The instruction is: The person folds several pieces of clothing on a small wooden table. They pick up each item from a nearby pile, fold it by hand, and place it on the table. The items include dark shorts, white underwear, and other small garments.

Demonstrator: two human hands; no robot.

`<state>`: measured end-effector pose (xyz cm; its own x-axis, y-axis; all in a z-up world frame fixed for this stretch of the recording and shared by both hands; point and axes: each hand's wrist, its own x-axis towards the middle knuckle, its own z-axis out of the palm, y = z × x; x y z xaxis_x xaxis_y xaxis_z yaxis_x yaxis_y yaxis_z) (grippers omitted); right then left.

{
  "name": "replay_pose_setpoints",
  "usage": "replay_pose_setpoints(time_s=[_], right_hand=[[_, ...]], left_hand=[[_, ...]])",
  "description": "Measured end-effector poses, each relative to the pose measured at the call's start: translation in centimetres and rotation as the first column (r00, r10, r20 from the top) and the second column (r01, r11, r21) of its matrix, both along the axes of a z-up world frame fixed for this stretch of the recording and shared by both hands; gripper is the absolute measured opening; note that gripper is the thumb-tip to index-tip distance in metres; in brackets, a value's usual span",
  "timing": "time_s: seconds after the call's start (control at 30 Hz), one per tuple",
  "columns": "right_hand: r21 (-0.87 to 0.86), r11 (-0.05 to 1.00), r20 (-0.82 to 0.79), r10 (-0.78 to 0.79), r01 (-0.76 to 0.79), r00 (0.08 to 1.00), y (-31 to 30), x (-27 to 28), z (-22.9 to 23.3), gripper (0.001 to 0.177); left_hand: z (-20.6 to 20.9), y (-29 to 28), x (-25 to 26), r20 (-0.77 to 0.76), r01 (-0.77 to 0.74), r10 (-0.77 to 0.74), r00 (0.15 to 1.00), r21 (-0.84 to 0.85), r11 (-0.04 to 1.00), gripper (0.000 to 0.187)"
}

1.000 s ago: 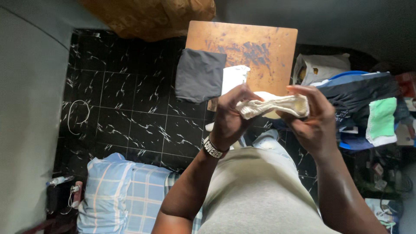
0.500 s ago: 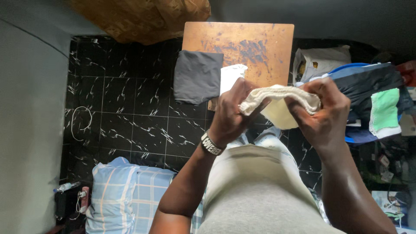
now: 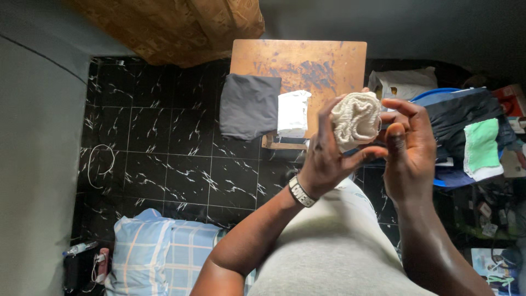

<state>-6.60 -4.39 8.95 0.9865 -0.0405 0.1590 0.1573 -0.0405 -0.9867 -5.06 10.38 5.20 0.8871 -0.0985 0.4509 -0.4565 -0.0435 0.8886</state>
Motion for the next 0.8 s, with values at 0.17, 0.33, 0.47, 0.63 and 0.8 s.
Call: replay_pose_setpoints(time_s=[0.17,0.33,0.47,0.63,0.8], right_hand=[[0.056,0.998,0.077,-0.007,0.003,0.997,-0.3,0.8,-0.4,0.048],[-0.118,0.983,0.356,0.173,-0.139,0.918,-0.4,2.9,-2.2,0.061],[-0.2,0.945,0.125,0.288,-0.26,0.95,-2.0,2.8,-4.4,0.042],[0.189,0.907,-0.018,0.386,-0.376,0.922,-4.4,2.2,-7.3,0.039],[0.422,0.869,-0.124,0.337,-0.258,0.933,-5.6,4.1,-9.2,0.048]], left_hand=[[-0.5,1.9,1.3,-0.099,0.152,-0.153,0.983,-0.016,0.988,0.065],[0.1,4.1,3.4,0.043,0.329,-0.328,0.944,0.0,0.944,0.053],[0.3,5.9,4.8,-0.148,0.598,-0.664,0.733,-0.325,0.732,0.085],[-0.9,6.1,6.3,-0.326,0.564,-0.615,0.718,-0.244,0.789,0.081],[-1.2,4.4,6.9,-0.332,0.465,-0.49,0.806,-0.159,0.871,0.079]])
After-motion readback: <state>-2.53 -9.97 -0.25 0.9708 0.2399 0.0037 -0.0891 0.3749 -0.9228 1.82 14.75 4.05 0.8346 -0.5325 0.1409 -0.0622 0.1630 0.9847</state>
